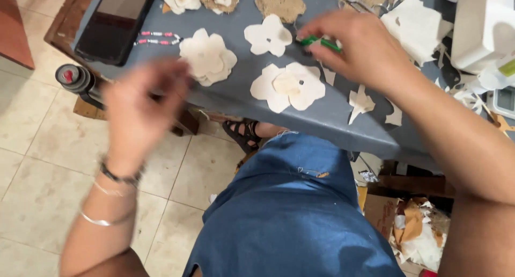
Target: Assembling decorative flowers by cutting petals from fabric and gluing them together in layers.
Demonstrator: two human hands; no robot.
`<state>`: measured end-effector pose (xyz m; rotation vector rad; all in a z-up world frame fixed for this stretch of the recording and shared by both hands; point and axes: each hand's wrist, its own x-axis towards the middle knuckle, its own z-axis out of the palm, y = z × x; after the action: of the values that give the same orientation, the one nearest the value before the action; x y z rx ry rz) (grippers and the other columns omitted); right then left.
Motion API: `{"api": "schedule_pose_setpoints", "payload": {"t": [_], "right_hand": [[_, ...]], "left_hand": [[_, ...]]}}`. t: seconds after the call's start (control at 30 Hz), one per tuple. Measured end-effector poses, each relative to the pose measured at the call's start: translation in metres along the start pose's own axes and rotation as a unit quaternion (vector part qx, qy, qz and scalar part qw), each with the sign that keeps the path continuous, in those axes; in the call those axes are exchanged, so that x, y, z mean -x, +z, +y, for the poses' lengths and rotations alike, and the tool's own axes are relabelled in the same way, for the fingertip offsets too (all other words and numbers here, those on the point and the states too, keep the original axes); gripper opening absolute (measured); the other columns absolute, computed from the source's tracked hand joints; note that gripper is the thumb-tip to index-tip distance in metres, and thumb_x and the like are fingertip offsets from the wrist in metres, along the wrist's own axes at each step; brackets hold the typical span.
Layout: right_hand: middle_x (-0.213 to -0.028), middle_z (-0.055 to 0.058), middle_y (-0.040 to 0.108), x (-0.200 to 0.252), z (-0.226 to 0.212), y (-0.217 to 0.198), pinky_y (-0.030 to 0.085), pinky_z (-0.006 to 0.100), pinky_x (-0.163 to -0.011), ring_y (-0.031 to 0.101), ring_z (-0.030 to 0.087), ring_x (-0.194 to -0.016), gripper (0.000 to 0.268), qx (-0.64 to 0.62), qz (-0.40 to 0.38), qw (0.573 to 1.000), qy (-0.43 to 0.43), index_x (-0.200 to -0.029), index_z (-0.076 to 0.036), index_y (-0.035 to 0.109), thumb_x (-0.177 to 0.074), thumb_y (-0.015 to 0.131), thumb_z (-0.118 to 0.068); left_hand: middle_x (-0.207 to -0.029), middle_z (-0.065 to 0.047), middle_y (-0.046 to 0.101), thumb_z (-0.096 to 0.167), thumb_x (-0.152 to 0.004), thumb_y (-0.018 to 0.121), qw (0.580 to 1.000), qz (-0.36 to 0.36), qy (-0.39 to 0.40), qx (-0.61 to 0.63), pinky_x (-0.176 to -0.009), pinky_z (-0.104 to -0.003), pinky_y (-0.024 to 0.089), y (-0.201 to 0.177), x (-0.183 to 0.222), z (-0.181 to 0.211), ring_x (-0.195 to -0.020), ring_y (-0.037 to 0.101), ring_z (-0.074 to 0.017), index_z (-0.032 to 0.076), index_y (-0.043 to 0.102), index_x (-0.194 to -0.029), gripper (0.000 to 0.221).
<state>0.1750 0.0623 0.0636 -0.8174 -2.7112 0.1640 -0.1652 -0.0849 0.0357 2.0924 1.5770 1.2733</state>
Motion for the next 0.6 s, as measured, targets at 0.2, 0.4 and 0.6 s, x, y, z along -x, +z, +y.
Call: {"api": "schedule_pose_setpoints", "payload": {"t": [0.2,0.4,0.6], "right_hand": [[-0.119,0.012,0.072,-0.112,0.048,0.044,0.050,0.046,-0.080,0.067,0.035,-0.102,0.016,0.055,0.096,0.992,-0.054,-0.120,-0.005,0.073,-0.104,0.075,-0.009],[-0.139,0.010,0.058,-0.196,0.071,0.080,0.045,0.047,-0.088,0.057,0.034,-0.118,0.042,-0.003,-0.014,1.000,-0.001,-0.132,-0.011,0.062,-0.097,0.081,-0.025],[-0.103,0.007,0.067,-0.219,0.087,0.097,0.043,0.044,-0.061,0.060,0.029,-0.079,0.029,-0.041,-0.056,0.994,-0.082,-0.106,-0.004,0.070,-0.086,0.085,-0.018]], "left_hand": [[-0.105,-0.009,0.079,0.003,-0.101,0.083,0.990,0.015,0.067,-0.122,-0.077,-0.032,0.060,-0.019,-0.114,-0.106,-0.084,0.071,-0.0140,0.000,0.080,-0.120,0.020],[-0.107,-0.013,0.076,0.033,-0.088,0.091,0.970,-0.157,-0.110,-0.150,-0.073,-0.037,0.058,-0.003,-0.182,-0.152,-0.086,0.072,-0.0224,0.003,0.075,-0.119,0.047],[-0.079,0.009,0.073,0.040,-0.073,0.084,0.940,-0.182,-0.125,-0.258,-0.062,-0.036,0.049,0.013,-0.203,-0.155,-0.072,0.067,-0.0137,0.024,0.080,-0.091,0.024]]}}
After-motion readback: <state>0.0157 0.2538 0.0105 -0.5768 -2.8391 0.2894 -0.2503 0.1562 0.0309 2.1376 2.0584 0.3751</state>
